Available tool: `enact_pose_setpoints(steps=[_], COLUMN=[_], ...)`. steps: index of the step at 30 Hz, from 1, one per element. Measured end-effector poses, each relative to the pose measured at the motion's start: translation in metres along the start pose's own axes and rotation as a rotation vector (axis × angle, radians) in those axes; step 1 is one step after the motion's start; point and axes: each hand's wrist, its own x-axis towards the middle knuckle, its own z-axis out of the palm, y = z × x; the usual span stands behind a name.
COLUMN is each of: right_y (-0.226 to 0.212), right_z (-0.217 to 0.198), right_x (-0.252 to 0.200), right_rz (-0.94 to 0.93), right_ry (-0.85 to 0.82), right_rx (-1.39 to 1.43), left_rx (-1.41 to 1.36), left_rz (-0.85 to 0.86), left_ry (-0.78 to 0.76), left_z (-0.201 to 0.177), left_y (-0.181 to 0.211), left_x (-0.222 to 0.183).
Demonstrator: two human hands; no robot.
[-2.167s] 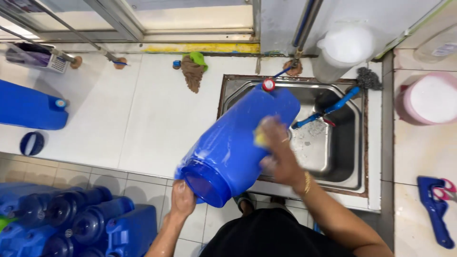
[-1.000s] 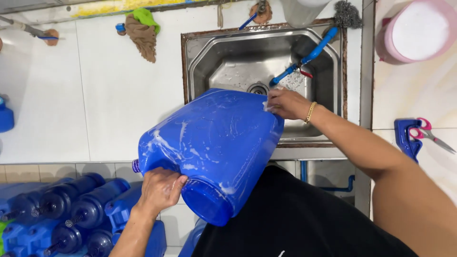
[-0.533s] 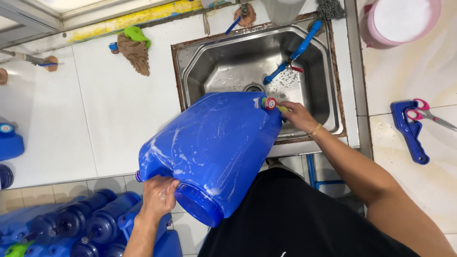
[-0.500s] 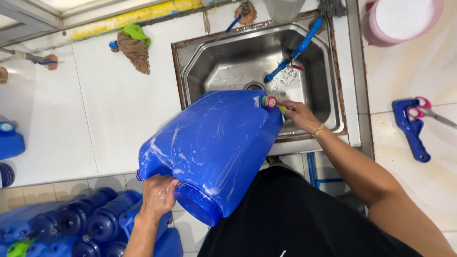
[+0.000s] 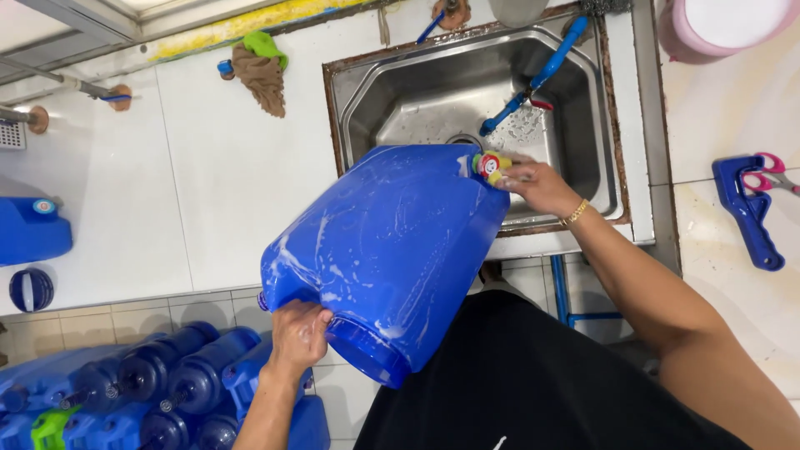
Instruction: Scrubbing and rinsing blue plastic water containers in a sink and wiping down the work surface.
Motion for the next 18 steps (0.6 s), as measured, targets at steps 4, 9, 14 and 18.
enact_pose_setpoints(steps=[4, 9, 14, 18], right_y=[0.024, 0.001, -0.033, -0.008], right_z=[0.018, 0.04, 0.041, 0.033], right_x=[-0.001, -0.006, -0.002, 0.017], right_rz=[-0.099, 0.042, 0.122, 0.173], right_ry=[0.039, 0.433, 0.315, 0.122], right_rx=[-0.19, 0.209, -0.022, -0.122], left_rx=[0.015, 0.009, 0.013, 0.032], left_rz=[0.015, 0.052, 0.08, 0.12], left_ry=[0.027, 0.036, 0.05, 0.083], left_z=[0.004, 0.002, -0.006, -0.012], left_y=[-0.002, -0.005, -0.001, 0.01], left_x=[-0.002, -0.007, -0.006, 0.004])
